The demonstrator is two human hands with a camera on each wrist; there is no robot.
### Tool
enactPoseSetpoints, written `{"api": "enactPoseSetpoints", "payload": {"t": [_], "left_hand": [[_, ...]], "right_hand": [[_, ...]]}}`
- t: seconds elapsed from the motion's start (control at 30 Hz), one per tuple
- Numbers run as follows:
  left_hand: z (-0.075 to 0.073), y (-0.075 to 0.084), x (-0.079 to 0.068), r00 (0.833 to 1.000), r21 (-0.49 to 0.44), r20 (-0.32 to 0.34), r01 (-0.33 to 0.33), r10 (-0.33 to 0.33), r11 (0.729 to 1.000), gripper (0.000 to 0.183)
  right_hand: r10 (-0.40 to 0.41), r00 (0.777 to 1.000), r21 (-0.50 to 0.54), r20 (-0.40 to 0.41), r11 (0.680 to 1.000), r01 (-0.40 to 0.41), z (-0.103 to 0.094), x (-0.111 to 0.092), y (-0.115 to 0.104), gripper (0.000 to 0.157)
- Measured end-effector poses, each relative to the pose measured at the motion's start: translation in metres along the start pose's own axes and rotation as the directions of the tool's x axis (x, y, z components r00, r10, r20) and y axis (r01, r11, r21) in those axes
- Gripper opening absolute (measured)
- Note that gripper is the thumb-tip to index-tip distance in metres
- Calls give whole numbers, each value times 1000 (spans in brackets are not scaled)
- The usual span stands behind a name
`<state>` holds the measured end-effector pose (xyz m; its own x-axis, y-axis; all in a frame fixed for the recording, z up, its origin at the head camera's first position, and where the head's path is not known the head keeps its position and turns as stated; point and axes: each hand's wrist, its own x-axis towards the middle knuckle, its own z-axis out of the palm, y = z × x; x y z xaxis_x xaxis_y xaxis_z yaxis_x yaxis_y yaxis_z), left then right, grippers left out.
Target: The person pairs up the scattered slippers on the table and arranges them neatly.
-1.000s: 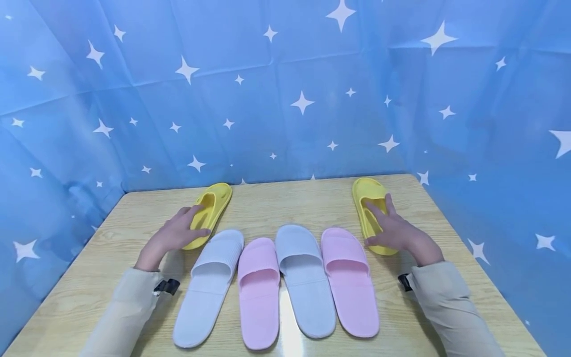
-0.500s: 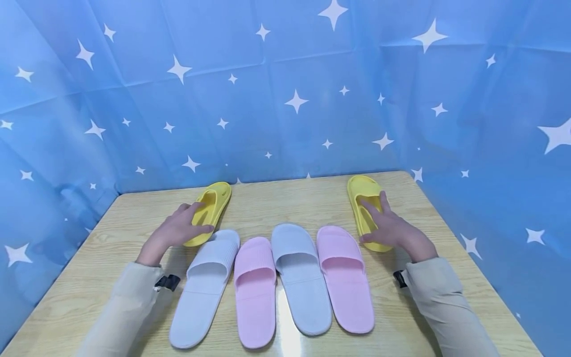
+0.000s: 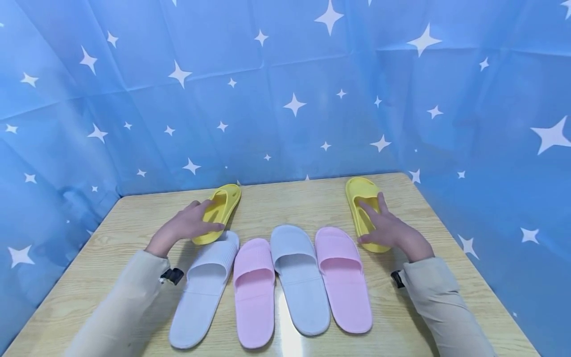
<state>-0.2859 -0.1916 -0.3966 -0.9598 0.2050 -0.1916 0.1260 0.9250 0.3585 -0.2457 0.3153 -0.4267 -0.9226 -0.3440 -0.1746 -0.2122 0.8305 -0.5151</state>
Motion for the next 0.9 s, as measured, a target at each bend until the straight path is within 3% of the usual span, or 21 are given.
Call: {"api": "enactPoseSetpoints", "payload": {"t": [0.63, 0.9], "left_hand": [[-8, 36, 15, 994, 7, 90, -54, 53, 999, 92], [-5, 52, 24, 988, 11, 128, -89, 87, 996, 94]], "right_hand": [[12, 1000, -14, 8, 1000, -12, -2, 3, 0, 101], [23, 1000, 0, 17, 1000, -23, 0, 3, 0, 102]]}}
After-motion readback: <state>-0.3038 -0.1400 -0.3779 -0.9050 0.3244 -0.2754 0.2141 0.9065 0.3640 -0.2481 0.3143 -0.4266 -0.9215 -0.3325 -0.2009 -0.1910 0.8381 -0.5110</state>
